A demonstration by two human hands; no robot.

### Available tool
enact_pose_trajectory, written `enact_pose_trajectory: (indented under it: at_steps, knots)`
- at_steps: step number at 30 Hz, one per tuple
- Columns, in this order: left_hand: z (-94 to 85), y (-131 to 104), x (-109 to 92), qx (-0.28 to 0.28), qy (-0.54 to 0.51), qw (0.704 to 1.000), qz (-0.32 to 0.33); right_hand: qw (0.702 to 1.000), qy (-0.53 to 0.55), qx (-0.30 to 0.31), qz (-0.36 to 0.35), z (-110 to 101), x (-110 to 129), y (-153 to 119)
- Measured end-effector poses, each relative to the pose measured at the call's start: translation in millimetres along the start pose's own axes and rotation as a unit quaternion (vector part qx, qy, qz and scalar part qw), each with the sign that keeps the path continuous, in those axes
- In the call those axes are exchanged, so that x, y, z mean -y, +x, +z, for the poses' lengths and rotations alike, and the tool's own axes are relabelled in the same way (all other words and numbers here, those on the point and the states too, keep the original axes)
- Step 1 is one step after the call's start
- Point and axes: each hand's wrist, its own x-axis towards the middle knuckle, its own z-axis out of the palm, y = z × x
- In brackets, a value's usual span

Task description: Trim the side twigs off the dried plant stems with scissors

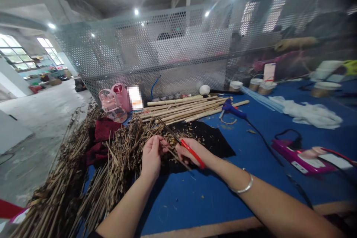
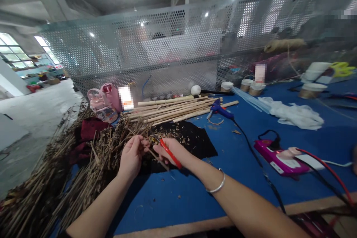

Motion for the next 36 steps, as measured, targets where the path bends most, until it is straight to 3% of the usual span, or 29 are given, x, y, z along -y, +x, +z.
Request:
enact_pose_trajectory:
  at_steps: [4,6,11,17,23,30,36]
  knots:
    - [3.9,-4.5,0.7,0.054,0.049,0.995,-0.06,0.981,-0.16,-0.109,-0.029,-17.4,-4.4,4.7]
    - [7.6,-8.4,1.3,0.089,0.07,0.989,-0.095,0.964,-0.231,-0.132,-0.026,-25.5,-4.7,5.6]
    - [12.1,-14.3,2.1,0.118,0.093,0.981,-0.125,0.943,-0.319,-0.095,0.003,-24.5,2.0,0.0]
    - [9.3,-12.2,4.7,0.116,0.095,0.983,-0.105,0.907,-0.402,-0.104,-0.075,-12.4,4.9,-5.6]
    - [8.1,-11.2,8.1,0.118,0.106,0.983,-0.097,0.891,-0.429,-0.126,-0.08,-10.2,6.7,-7.4]
    - [6.9,-10.0,7.9,0.123,0.115,0.982,-0.084,0.894,-0.428,-0.135,-0.005,-7.0,4.5,-5.7]
    - [7.7,-10.0,6.5,0.092,0.126,0.983,-0.098,0.896,-0.425,-0.127,0.009,-6.9,3.6,-2.5]
